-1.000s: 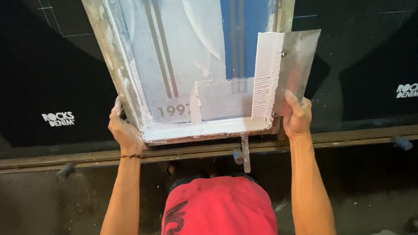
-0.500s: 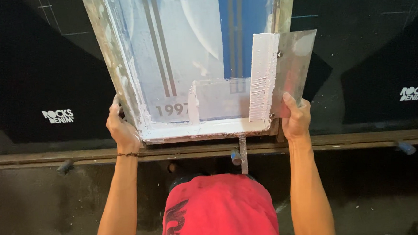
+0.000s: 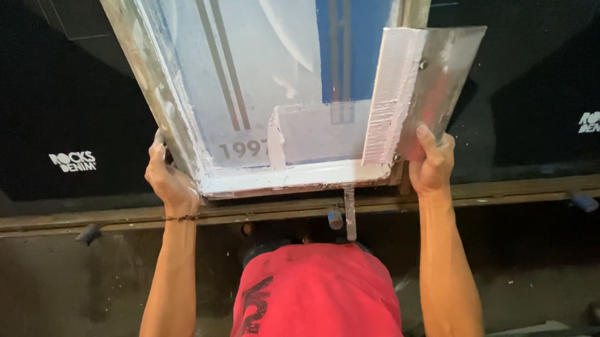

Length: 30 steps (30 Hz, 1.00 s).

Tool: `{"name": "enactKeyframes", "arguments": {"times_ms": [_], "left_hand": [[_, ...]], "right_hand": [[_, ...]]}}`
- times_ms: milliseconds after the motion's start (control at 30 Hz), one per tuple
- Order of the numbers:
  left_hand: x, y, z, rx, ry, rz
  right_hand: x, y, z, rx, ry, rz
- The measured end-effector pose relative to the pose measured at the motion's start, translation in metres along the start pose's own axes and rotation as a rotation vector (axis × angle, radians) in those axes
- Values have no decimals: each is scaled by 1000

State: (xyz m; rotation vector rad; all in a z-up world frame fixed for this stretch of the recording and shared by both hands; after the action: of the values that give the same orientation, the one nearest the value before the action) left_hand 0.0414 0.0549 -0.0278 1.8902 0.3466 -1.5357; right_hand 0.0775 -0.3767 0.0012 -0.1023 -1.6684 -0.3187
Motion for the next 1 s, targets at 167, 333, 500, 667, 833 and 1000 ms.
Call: {"name": "enactKeyframes", "arguments": {"times_ms": [167, 333, 500, 667, 833, 1000], "left_hand": [[-4, -2, 2, 6, 9, 6], [2, -9, -1, -11, 12, 18], [-1, -9, -3, 29, 22, 8], [-8, -4, 0, -13, -15, 7], [-5, -7, -3, -16, -13, 1], [3, -7, -7, 32, -25, -54]], "right_hand": [[22, 17, 7, -37, -17, 73], [11, 15, 7, -50, -8, -21], [13, 18, 8, -53, -10, -12], [14, 21, 7, -21, -27, 48], [-2, 9, 5, -27, -28, 63], [-44, -10, -3, 113, 173, -228]]}}
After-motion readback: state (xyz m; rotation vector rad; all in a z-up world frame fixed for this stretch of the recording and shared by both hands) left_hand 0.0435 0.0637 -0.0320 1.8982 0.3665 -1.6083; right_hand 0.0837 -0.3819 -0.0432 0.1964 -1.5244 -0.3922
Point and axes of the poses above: each hand's wrist, its own z-axis away from the middle knuckle, its own y-axis out of the palm, x = y × z, the point moved 5 cm from there along -z, towards the middle knuckle, and after that the axes turned 8 degrees about z, right-handed, at the moved point
